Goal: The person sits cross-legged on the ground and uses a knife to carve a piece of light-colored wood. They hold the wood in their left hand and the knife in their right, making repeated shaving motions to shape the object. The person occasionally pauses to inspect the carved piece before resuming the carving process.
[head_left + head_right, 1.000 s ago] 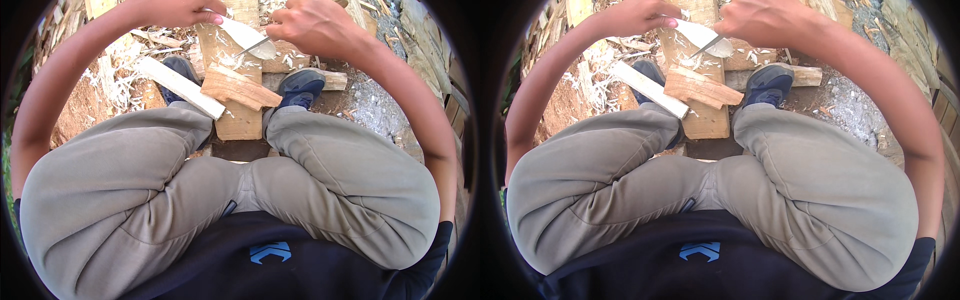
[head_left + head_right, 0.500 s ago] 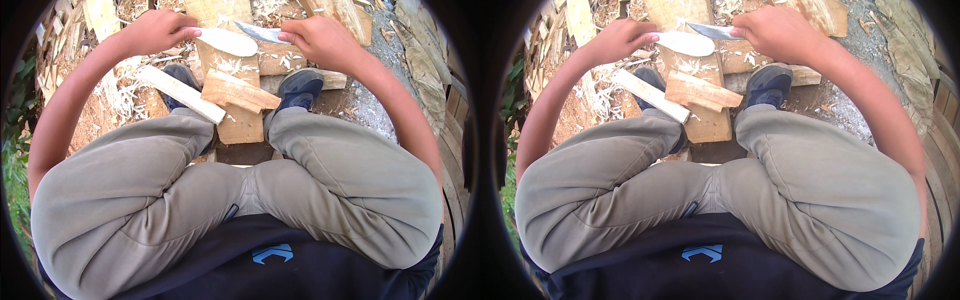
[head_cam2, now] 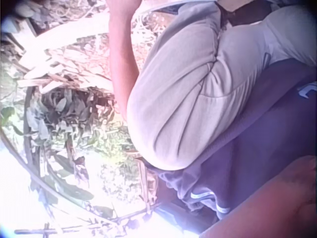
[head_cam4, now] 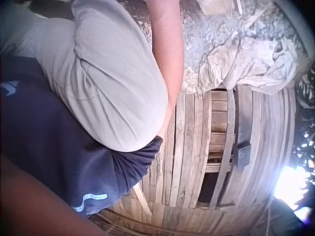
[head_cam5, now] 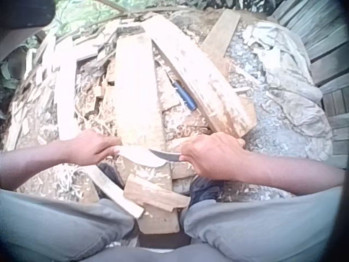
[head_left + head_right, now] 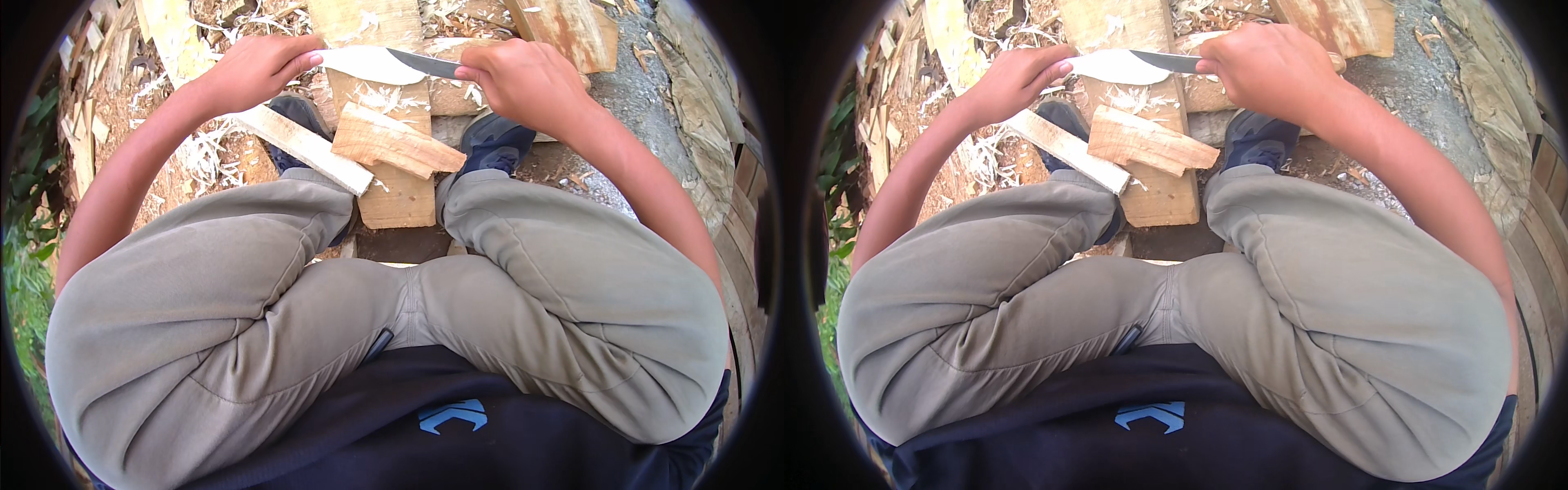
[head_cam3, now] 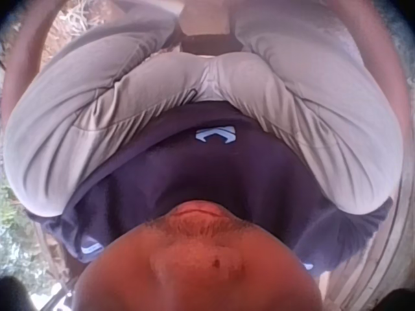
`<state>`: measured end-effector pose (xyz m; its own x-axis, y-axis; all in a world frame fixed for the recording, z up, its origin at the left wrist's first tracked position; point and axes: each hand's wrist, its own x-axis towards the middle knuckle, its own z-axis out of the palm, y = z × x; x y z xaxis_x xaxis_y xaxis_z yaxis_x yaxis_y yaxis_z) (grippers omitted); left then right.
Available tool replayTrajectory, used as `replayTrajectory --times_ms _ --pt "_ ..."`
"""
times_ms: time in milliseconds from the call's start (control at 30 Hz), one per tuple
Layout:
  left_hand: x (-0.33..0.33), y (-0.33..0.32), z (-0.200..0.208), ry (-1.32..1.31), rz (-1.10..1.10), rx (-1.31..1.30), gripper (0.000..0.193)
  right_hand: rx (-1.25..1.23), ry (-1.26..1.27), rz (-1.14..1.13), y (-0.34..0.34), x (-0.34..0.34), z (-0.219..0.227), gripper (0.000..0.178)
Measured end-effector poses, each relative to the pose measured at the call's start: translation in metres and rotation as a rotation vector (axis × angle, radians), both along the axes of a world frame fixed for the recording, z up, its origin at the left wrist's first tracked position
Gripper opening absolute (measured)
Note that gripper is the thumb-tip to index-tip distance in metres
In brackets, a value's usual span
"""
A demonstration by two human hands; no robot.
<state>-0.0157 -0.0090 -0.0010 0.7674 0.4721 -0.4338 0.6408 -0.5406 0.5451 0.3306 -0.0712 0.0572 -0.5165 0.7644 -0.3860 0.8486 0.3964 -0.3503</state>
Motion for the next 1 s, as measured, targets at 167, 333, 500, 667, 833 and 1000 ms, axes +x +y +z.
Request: replayTrajectory --times_ms 167,333,500,667,833,1000 --pt "0.004 -0.002 -0.003 0.015 0.032 -0.001 0.037 0.066 0.026 -0.007 -0.006 -0.002 -0.007 0.029" --pt "0.003 -0.006 -0.005 -0.033 0.077 0.011 0.038 0.052 0.021 0.029 0.001 -0.009 -0.005 0.030" --pt "0.000 -0.004 -0.010 -0.001 0.067 0.030 0.041 0.041 0.009 0.073 0.008 -0.014 -0.007 0.030" --pt "0.001 -0.005 -0.011 -0.053 0.096 0.034 0.045 -0.073 0.060 0.036 0.018 -0.013 -0.003 0.025" --pt "0.001 -0.006 -0.012 -0.063 0.117 0.029 0.046 -0.077 0.091 0.009 0.016 -0.016 -0.006 0.024" --pt "-0.002 0.001 -0.016 -0.060 0.099 0.029 0.048 -0.046 0.090 -0.035 0.004 -0.021 -0.013 0.024"
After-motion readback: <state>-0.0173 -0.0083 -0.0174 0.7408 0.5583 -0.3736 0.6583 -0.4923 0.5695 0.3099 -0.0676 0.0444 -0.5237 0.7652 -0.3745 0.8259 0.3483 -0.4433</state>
